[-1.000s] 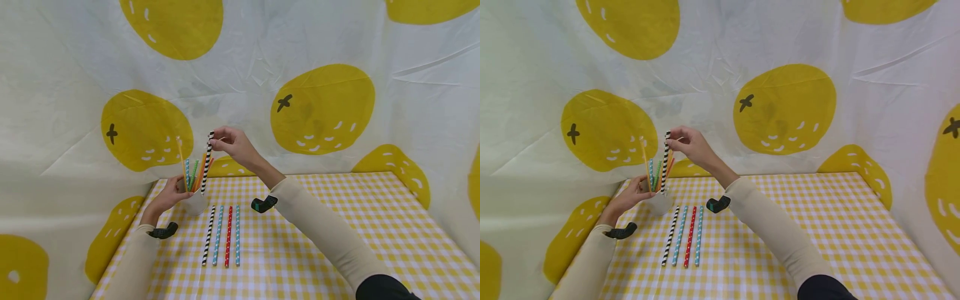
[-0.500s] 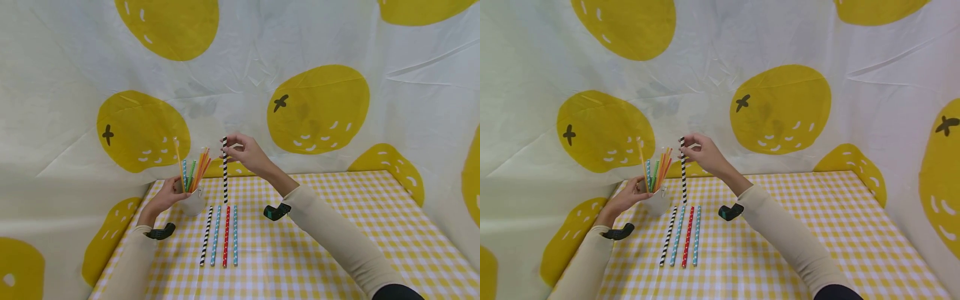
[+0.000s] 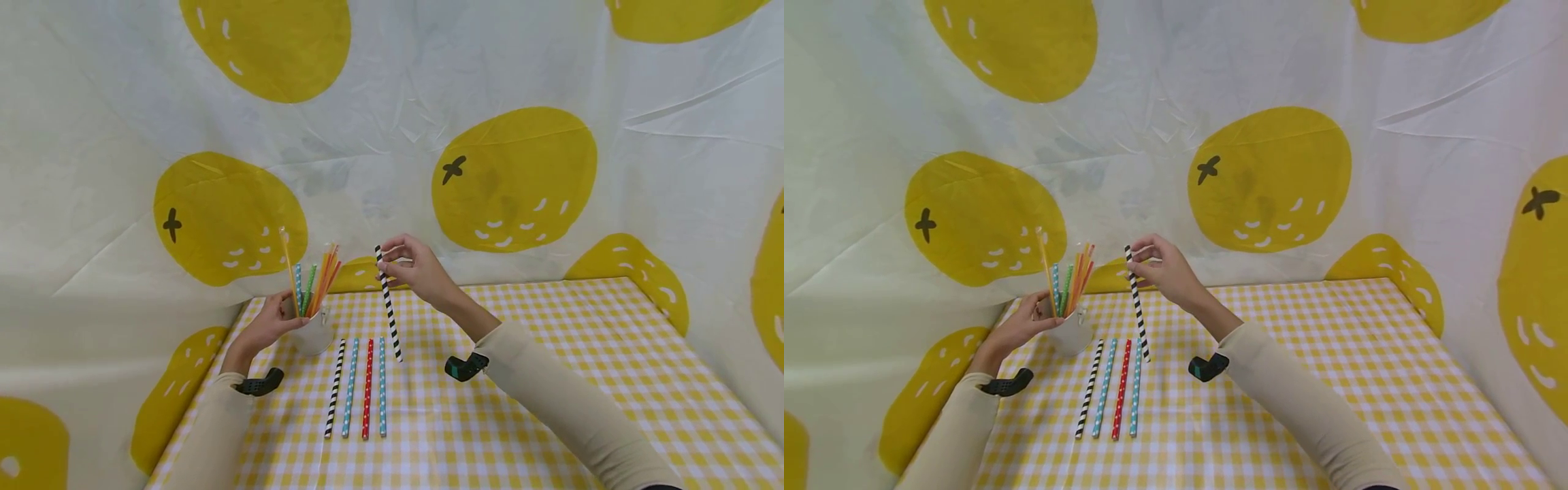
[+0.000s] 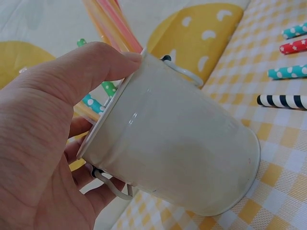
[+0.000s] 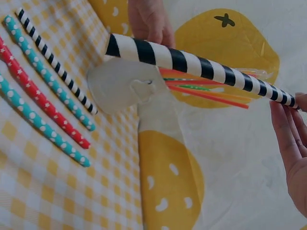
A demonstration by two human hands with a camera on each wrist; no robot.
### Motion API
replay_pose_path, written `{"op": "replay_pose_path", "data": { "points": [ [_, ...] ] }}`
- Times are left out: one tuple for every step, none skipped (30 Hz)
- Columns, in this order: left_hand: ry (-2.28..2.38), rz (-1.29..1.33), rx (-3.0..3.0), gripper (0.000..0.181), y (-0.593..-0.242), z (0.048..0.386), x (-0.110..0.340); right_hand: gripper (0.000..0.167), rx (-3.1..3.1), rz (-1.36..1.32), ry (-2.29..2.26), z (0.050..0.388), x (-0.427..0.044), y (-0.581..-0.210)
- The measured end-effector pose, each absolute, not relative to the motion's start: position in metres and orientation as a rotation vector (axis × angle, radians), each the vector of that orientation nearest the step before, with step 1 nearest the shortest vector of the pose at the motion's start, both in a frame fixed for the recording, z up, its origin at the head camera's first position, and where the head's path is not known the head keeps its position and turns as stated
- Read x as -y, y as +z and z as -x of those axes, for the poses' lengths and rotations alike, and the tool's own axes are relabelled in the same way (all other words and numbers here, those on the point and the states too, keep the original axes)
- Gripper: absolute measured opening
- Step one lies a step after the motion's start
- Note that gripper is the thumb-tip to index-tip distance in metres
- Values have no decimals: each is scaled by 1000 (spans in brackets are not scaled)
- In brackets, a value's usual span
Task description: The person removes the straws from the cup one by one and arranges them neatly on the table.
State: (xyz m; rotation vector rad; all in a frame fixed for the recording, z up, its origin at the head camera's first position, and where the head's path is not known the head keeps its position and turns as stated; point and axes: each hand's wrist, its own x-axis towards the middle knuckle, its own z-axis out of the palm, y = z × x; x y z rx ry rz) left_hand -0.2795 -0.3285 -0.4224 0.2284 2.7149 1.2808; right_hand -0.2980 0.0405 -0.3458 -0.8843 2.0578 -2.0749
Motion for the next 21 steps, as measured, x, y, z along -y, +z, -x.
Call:
{"op": "replay_pose_path", "data": {
  "points": [
    [1276, -224, -2718, 92, -423, 280, 329, 28, -2058, 887, -2077, 297, -42, -348],
    [1265, -220, -2722, 92, -423, 280, 329, 27, -2070, 890, -2072, 296, -42, -351],
    [1260, -213, -2723, 92, -423, 280, 329, 26, -2080, 885, -2066, 295, -43, -354],
    [1256, -206, -2724, 92, -424, 280, 329, 25, -2096, 881, -2055, 294, -44, -357],
    [1257, -199, -2724, 91, -424, 280, 328, 25, -2112, 877, -2043, 294, -45, -359],
    [1257, -196, -2723, 91, -424, 280, 328, 24, -2125, 873, -2031, 293, -46, -362],
    [1254, -199, -2723, 92, -424, 280, 328, 25, -2136, 863, -2019, 292, -47, -365],
    [1255, -196, -2721, 91, -424, 280, 327, 25, -2142, 853, -2007, 291, -48, -368],
    [1258, -194, -2720, 91, -424, 280, 327, 26, -2140, 841, -2001, 291, -49, -370],
    [1257, -192, -2721, 90, -424, 279, 326, 26, -2146, 839, -1987, 290, -50, -374],
    [1254, -193, -2721, 90, -424, 279, 326, 27, -2148, 834, -1976, 290, -51, -377],
    [1250, -194, -2722, 90, -424, 278, 326, 28, -2147, 828, -1964, 290, -52, -380],
    [1246, -197, -2724, 90, -424, 278, 327, 29, -2146, 824, -1955, 289, -53, -383],
    [1247, -192, -2724, 90, -424, 277, 327, 29, -2149, 819, -1943, 289, -54, -387],
    [1243, -198, -2724, 90, -424, 277, 327, 29, -2157, 808, -1927, 289, -55, -390],
    [1244, -200, -2725, 89, -424, 277, 327, 29, -2165, 801, -1911, 289, -56, -393],
    [1243, -205, -2726, 89, -424, 277, 327, 29, -2173, 789, -1895, 288, -57, -396],
    [1246, -208, -2727, 89, -424, 277, 327, 28, -2185, 778, -1875, 288, -58, -399],
    [1248, -212, -2726, 89, -424, 277, 327, 29, -2196, 767, -1856, 288, -58, -403],
    [1248, -212, -2728, 89, -424, 277, 327, 28, -2207, 750, -1834, 288, -58, -406],
    [1250, -214, -2727, 89, -423, 278, 327, 29, -2214, 740, -1815, 288, -59, -410]
  ]
}}
